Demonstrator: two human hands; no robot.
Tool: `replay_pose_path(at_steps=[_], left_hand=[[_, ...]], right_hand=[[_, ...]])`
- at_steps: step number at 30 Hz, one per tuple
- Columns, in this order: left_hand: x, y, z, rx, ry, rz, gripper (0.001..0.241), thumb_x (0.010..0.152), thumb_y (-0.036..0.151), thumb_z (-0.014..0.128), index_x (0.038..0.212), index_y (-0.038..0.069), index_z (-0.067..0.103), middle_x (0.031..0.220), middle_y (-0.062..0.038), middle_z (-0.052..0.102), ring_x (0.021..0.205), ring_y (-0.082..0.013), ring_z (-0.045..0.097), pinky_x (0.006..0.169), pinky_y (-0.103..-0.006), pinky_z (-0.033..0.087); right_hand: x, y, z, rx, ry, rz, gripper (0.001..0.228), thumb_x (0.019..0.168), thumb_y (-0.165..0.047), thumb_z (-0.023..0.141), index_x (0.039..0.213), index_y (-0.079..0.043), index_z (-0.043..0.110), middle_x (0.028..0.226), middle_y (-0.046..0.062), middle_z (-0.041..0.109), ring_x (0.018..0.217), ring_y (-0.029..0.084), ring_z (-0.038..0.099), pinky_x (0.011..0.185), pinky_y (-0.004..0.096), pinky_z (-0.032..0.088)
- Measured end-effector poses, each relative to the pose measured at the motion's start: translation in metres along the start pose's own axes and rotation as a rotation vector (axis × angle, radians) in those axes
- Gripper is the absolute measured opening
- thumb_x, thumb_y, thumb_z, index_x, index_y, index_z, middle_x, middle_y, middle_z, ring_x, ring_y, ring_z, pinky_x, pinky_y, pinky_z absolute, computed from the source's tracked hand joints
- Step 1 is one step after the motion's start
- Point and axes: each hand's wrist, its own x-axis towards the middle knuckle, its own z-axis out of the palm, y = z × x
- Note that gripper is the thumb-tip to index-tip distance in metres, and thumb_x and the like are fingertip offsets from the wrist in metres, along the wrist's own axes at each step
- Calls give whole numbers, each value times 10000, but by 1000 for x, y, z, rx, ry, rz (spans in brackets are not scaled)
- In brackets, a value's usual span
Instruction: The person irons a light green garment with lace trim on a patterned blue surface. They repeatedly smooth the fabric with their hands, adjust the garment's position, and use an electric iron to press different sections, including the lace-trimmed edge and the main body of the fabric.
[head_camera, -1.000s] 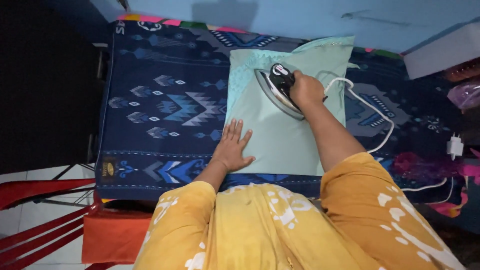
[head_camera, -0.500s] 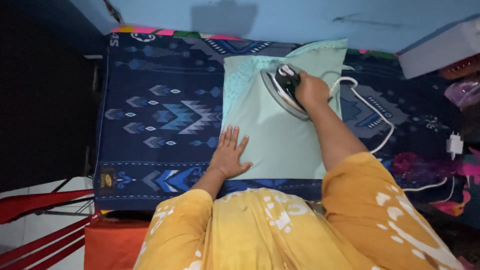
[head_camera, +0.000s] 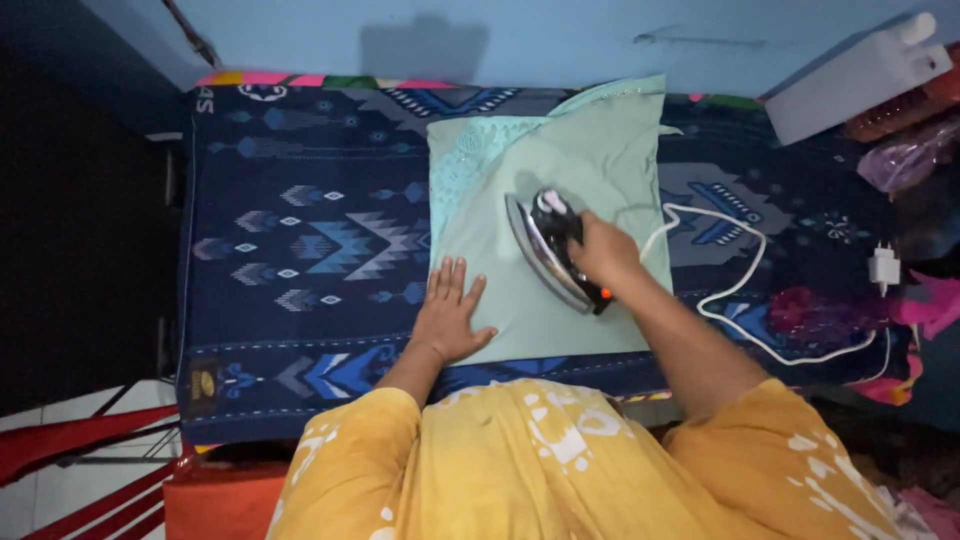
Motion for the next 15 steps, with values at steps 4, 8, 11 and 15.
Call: replay_pose_path(at_steps=[4,8,11,15], left_hand=[[4,-4,3,-3,4,8,1000,825,784,499,1615,222,256,1702,-218,86,1572,-425,-3,1286,-525,-28],[3,-1,3,-14,2,-1,992,829,780,500,1614,223,263,1703,-212,88,1572,-420,-4,1284,-524,-34],[5,-2,4,-5,2,-9,988,830,785,494,1612,227,267,1704,-207,90,1573,-416,-1,1284,-523,-35],[5,0,4,28,-14,-20,995,826,804,472,1615,235,261,1706,-204,95,1576,-409,7,1286,-521,-33]], right_hand=[[-13,13,3,-40,36,25,435,971,-272,565,1323,-17,567,1096,271,732,1069,450,706,899,573,559],[19,47,2,-72,165,129,345,985,-260,570,1233,-21,588,1055,263,731,1047,452,711,882,576,557],[56,62,-4,-58,221,165,308,994,-253,562,1208,-32,577,1058,266,728,1048,461,706,890,576,547],[88,62,-12,-5,261,174,261,1000,-215,505,1197,-49,545,1070,257,724,1063,464,698,905,568,544]])
